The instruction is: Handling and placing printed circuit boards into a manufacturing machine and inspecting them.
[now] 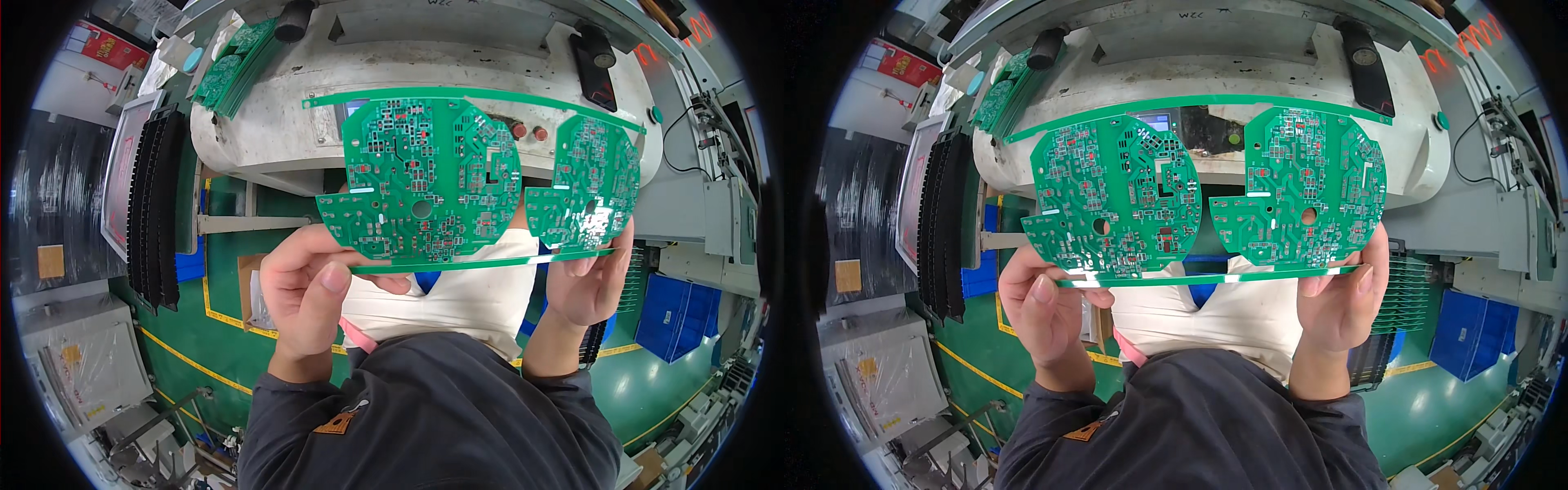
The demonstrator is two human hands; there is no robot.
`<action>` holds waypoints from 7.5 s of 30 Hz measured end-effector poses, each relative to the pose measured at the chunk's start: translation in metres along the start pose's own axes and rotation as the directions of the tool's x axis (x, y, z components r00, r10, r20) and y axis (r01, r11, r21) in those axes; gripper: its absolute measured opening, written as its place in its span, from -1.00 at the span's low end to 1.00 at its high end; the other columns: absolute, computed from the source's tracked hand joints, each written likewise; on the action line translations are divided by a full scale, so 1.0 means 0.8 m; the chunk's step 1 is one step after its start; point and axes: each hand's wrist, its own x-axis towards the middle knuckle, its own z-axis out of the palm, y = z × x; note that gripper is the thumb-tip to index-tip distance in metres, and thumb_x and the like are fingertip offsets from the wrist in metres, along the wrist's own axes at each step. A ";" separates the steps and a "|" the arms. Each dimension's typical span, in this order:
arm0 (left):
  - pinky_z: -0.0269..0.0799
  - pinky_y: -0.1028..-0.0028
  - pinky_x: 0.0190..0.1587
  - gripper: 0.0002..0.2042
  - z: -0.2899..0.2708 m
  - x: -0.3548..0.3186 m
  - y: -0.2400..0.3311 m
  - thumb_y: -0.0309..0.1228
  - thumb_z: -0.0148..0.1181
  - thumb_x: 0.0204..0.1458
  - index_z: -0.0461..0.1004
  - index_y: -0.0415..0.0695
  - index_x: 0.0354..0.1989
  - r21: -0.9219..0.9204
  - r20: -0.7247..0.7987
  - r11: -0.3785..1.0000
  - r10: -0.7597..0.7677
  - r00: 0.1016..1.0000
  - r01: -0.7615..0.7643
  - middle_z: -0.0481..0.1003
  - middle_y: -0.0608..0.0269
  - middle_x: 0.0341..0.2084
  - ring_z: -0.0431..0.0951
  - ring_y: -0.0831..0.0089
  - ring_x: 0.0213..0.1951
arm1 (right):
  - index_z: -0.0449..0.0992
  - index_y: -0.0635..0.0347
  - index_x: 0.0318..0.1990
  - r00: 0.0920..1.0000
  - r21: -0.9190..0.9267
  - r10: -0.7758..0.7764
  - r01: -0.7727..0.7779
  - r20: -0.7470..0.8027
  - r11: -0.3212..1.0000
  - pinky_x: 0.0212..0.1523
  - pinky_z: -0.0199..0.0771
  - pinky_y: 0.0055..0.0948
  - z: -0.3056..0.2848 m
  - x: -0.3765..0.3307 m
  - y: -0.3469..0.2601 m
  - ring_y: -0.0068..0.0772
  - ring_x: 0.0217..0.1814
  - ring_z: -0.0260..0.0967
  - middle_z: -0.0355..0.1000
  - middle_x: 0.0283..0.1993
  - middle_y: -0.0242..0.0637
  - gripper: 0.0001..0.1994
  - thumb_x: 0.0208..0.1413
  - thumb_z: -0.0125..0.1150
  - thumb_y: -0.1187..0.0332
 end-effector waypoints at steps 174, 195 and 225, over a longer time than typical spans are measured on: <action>0.24 0.29 0.15 -0.30 -0.265 0.066 0.093 -0.36 0.43 -0.38 0.34 -0.15 0.09 0.979 -0.147 0.151 0.072 0.987 0.135 0.37 0.04 0.02 0.34 0.15 0.10 | 0.44 0.26 -0.04 0.782 -0.890 0.619 -0.335 -0.079 0.309 -0.38 0.38 -0.54 -0.094 -0.125 0.170 -0.47 -0.41 0.38 0.44 -0.43 -0.26 -0.75 0.15 0.09 0.38; 0.41 0.40 -0.07 -0.70 -0.149 -0.047 -0.172 -0.40 0.08 0.13 0.30 -0.21 0.01 -0.034 0.145 0.866 -0.490 0.859 0.500 0.41 0.08 -0.03 0.47 0.33 -0.06 | 0.41 0.14 -0.10 0.633 -0.367 0.774 -0.719 0.005 0.591 -0.53 0.05 -0.74 -0.045 -0.002 0.053 -0.78 -0.52 0.03 0.23 -0.47 -0.61 -0.82 0.26 -0.06 0.31; 0.41 0.54 -0.12 -0.81 -0.128 -0.076 -0.188 -0.39 -0.04 0.23 0.37 -0.23 -0.11 0.065 0.250 0.676 -0.723 0.643 0.734 0.52 0.22 -0.25 0.55 0.51 -0.22 | 0.05 0.08 0.32 0.751 -0.849 0.589 0.490 0.297 -0.197 0.26 0.16 -0.19 0.078 0.559 0.040 -0.10 0.30 0.14 0.21 0.24 0.00 -0.02 -0.29 0.44 -0.02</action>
